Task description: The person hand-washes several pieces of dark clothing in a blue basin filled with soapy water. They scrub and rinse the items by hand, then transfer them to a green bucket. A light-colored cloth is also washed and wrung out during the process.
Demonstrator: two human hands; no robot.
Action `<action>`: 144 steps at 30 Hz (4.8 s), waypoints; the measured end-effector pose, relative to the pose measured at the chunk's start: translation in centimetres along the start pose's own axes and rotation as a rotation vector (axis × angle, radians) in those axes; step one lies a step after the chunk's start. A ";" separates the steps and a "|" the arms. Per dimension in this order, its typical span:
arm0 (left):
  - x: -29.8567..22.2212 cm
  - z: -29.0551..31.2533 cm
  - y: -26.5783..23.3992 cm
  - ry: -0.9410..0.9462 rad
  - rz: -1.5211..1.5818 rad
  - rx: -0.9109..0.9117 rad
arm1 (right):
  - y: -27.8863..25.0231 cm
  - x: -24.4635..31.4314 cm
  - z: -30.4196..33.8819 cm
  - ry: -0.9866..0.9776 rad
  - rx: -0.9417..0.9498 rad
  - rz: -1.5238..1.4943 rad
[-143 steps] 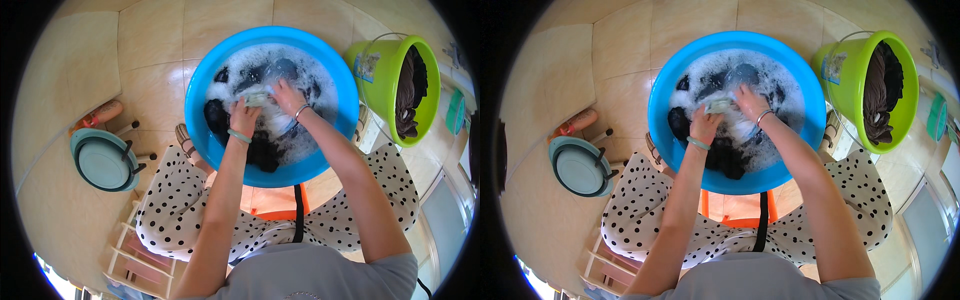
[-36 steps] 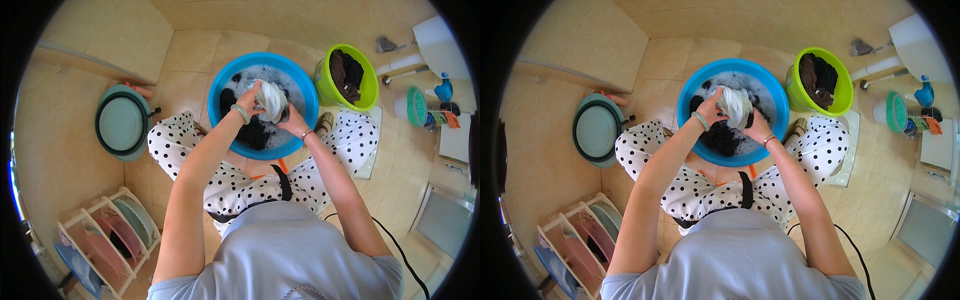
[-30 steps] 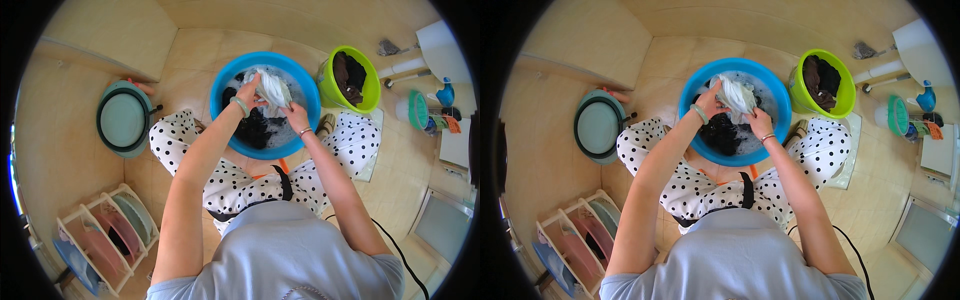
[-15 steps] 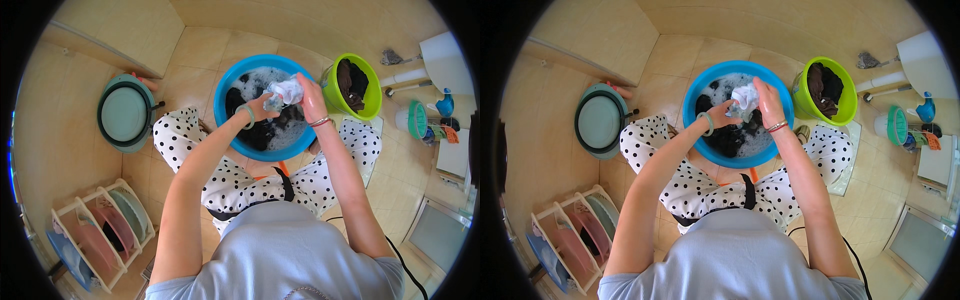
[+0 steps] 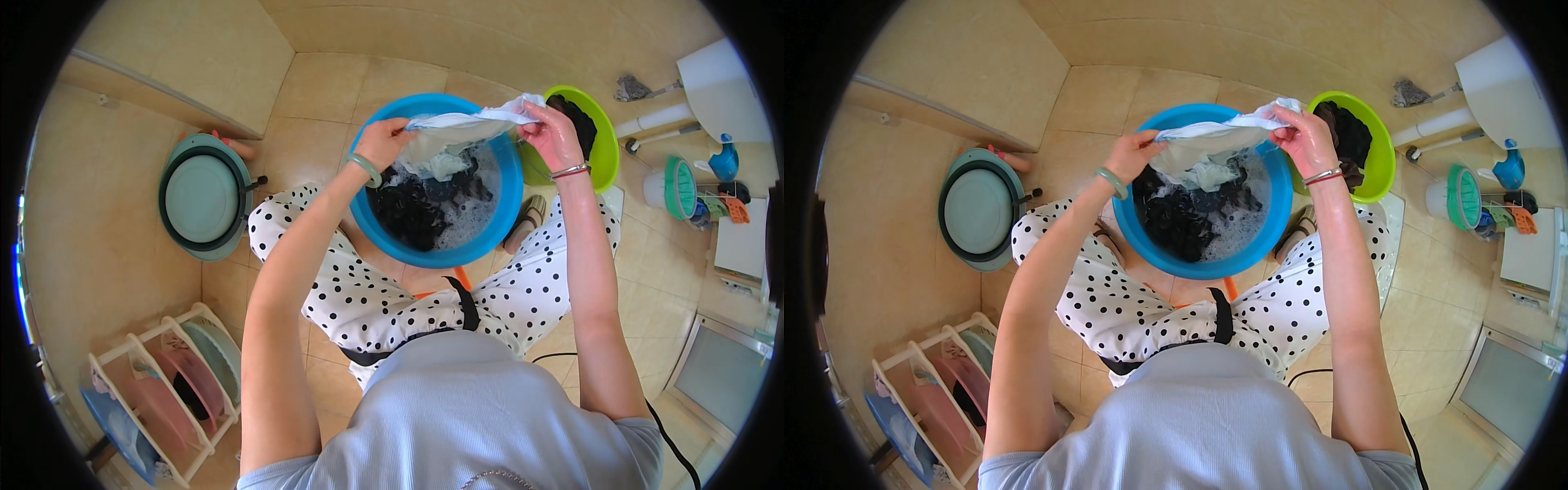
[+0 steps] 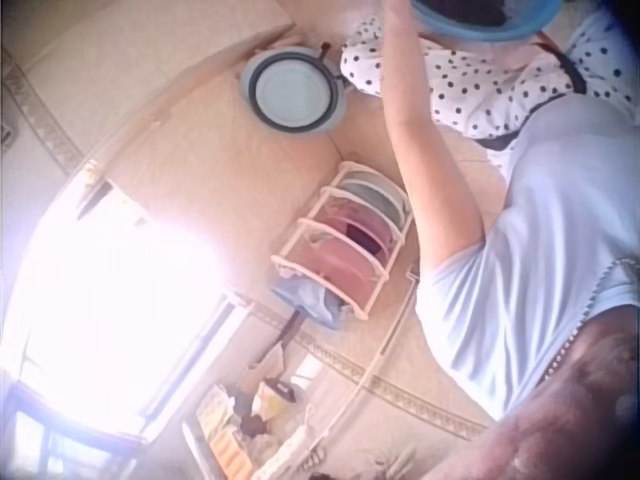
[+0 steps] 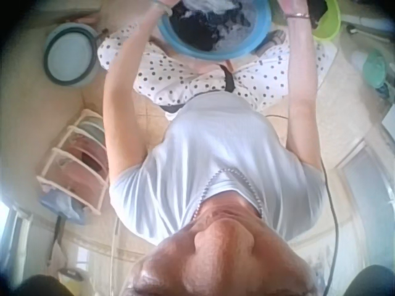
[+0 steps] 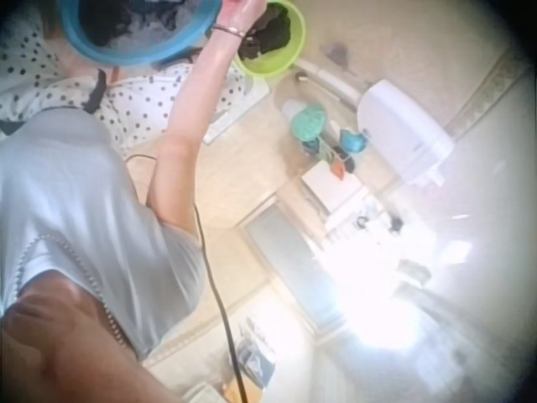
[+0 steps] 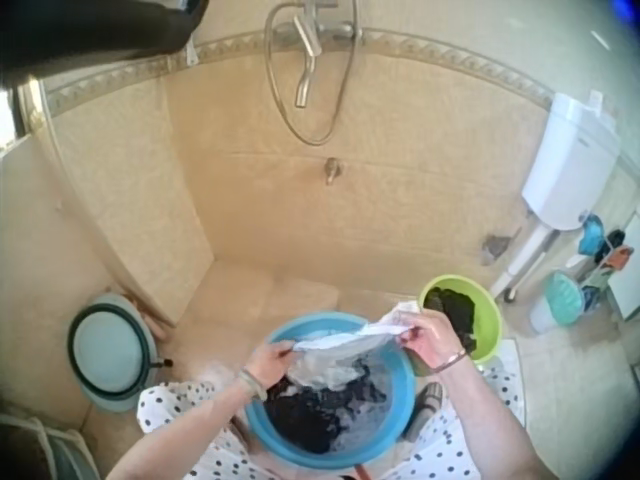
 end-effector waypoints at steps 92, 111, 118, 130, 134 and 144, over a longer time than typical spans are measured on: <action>-9.9 2.3 -8.7 0.293 -0.459 0.288 | -4.1 5.3 4.5 -0.597 0.264 1.229; -27.0 0.6 -5.8 0.578 -0.033 -0.306 | 12.3 11.1 6.4 -0.872 0.272 0.311; -31.7 0.1 -7.5 0.497 0.628 -0.187 | 2.2 -0.5 0.3 -0.722 0.212 0.631; -13.3 -12.0 -9.9 0.221 0.280 -0.601 | -1.5 -13.3 -6.3 -0.141 0.038 0.806; 7.4 -8.6 -4.5 -0.112 -0.220 -0.349 | -7.2 -16.6 -8.0 -0.008 -0.238 0.696; 15.3 -3.8 10.3 0.029 -0.764 0.125 | -3.9 -25.0 -14.4 -0.651 0.101 1.534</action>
Point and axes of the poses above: each hand's wrist, its own z-axis away from the middle knuckle, its own y-axis out of the palm, x = y × z, the point moved 1 cm from there along -z, towards the middle knuckle, and after that the axes turned 9 degrees about -x, right-handed, at the moved point
